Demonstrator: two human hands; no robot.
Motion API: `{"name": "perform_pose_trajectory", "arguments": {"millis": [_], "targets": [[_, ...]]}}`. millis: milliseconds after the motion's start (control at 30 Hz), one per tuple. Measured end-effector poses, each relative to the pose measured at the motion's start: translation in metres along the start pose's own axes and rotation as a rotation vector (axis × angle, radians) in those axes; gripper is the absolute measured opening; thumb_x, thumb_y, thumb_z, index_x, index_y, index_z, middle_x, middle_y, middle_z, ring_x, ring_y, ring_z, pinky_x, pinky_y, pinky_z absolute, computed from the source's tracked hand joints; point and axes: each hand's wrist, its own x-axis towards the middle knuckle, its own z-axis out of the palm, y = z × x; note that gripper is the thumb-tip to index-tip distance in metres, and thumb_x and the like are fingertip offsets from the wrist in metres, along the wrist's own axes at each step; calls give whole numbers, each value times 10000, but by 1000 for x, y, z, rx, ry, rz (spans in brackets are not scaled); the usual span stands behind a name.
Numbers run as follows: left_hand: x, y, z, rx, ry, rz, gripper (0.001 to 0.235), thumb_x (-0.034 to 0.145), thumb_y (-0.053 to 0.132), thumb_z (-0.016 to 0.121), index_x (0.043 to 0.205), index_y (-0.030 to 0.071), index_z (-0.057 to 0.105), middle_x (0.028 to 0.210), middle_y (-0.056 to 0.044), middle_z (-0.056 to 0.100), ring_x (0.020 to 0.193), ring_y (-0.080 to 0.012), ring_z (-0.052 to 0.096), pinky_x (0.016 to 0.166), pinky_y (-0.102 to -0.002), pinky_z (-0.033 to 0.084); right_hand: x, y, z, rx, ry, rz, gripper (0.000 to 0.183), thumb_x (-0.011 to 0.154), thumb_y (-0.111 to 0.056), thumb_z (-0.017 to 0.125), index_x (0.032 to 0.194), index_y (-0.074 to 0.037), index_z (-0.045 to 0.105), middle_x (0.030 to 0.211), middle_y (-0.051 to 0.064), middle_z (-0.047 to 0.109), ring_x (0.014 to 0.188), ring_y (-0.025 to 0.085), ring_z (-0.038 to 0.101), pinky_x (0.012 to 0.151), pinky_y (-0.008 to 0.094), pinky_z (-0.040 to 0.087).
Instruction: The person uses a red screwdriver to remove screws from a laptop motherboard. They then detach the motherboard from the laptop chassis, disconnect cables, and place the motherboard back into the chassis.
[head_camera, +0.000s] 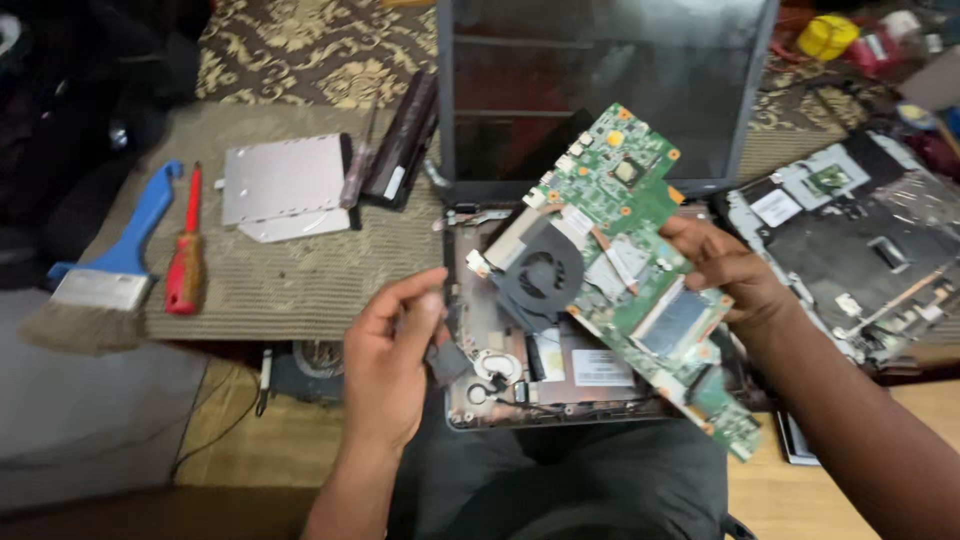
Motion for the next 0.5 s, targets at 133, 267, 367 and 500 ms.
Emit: {"name": "perform_pose_trajectory", "arguments": {"millis": [133,267,367,500], "targets": [[-6,-13,13,-290,-149,2,417,892,20,688,1305,-38,670,1038,-131,666,843,-181,632,651,-301,605,-14,13,-28,-50,115,-91,558,704,123,699,1233,34,546,1011,101,738,837,229,762,619,309,613],[-11,-18,18,-215,-246,-4,526,830,29,766,1340,-25,653,1047,-113,710,1012,-157,657,848,-292,591,-20,21,-45,-128,141,-82,429,702,91,707,1067,35,489,793,63,623,570,137,597,438,234,428],[-12,-8,21,-308,-292,51,551,814,-28,748,1347,-43,610,1200,-158,677,1022,-213,656,878,-364,615,-22,29,-63,-176,265,-117,404,653,140,662,847,-122,422,779,5,456,623,115,475,475,241,356],[-15,17,23,-469,-451,166,700,826,-110,682,1489,-79,459,1335,-228,630,1240,-300,635,1020,-402,547,-16,28,-53,-141,267,-122,356,676,116,694,850,-92,463,712,22,514,488,134,523,398,253,394]]}}
